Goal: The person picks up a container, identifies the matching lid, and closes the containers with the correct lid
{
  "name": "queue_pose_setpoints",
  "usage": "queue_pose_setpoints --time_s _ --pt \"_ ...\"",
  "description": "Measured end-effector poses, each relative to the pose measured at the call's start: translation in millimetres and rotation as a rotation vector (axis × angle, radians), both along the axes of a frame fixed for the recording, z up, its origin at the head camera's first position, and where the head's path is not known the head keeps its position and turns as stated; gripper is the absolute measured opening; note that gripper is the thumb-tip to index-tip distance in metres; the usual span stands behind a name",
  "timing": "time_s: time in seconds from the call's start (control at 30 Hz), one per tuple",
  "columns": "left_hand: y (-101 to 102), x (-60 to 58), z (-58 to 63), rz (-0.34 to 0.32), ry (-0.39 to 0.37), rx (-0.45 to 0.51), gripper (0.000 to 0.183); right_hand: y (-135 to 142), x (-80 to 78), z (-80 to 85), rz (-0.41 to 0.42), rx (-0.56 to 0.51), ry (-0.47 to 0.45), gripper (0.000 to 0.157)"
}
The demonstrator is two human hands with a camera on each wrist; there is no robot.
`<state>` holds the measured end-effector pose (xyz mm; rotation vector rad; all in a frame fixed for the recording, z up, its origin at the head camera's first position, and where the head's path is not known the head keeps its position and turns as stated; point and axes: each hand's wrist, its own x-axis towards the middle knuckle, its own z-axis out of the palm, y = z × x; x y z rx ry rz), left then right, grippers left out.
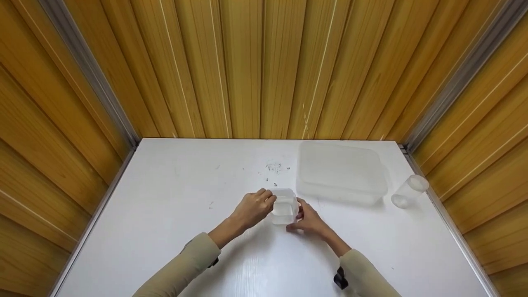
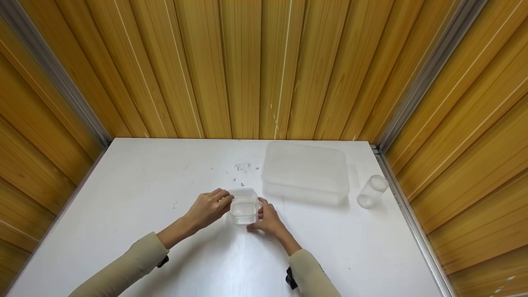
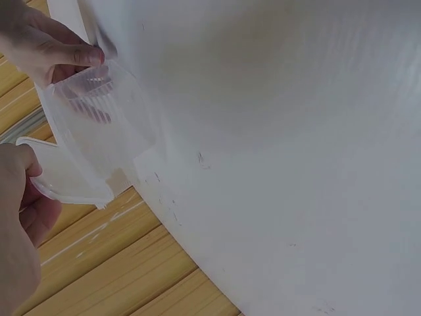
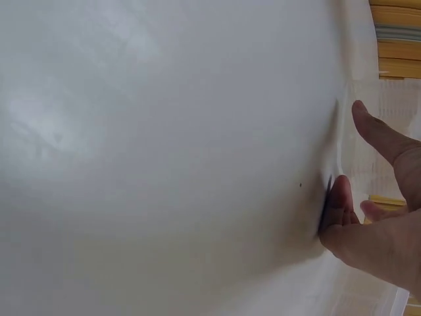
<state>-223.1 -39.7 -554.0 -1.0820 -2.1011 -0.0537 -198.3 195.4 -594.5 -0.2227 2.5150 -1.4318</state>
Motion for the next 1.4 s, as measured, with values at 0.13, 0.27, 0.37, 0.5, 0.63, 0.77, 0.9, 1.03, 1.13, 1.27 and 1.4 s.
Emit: queue_pose_setpoints --time_s 0.13,0.27,0.37,0.5,0.63,0.77,0.9,1.03,1.13,1.27,1.4 --pt "-1.1 -6.7 2.7 0.056 0.000 0.026 0.009 9.0 -1.5 12.7 -0.064 0.013 0.005 0.071" --pt "-3.1 -13.3 5.7 0.101 -0.005 0.069 0.006 12.5 -5.0 26.1 -0.215 0.000 0.103 0.038" --pt "-4.4 -15.5 8.7 0.106 0.056 0.097 0.009 9.8 -8.3 35.4 -0.279 -0.084 0.113 0.028" --pt "-3.5 -12.7 15.2 0.036 0.192 0.097 0.009 2.0 -10.9 49.5 -0.319 -0.319 0.024 0.029" --pt "-0.7 -8.2 18.5 -0.051 0.315 0.046 0.015 -4.9 -11.5 63.4 -0.339 -0.547 -0.115 0.035" --pt "-0.8 -6.1 14.7 -0.103 0.372 0.000 0.031 -6.2 -10.6 69.6 -0.358 -0.650 -0.213 0.034" --pt "-3.9 -4.2 10.1 -0.120 0.299 0.003 0.018 -4.3 -10.8 68.9 -0.377 -0.698 -0.268 0.037" --pt "-4.1 -0.7 12.5 -0.086 -0.019 0.119 0.016 -0.9 -12.1 66.8 -0.382 -0.704 -0.265 0.041" --pt "-2.5 3.2 17.9 -0.032 -0.369 0.277 0.029 2.6 -12.1 66.1 -0.387 -0.696 -0.252 0.042" --pt "-1.3 5.1 21.4 0.009 -0.831 0.563 0.030 5.2 -10.8 64.0 -0.369 -0.666 -0.254 0.044" --pt "-0.9 3.0 21.3 -0.004 -1.221 0.868 0.027 5.3 -8.8 59.2 -0.332 -0.616 -0.259 0.045"
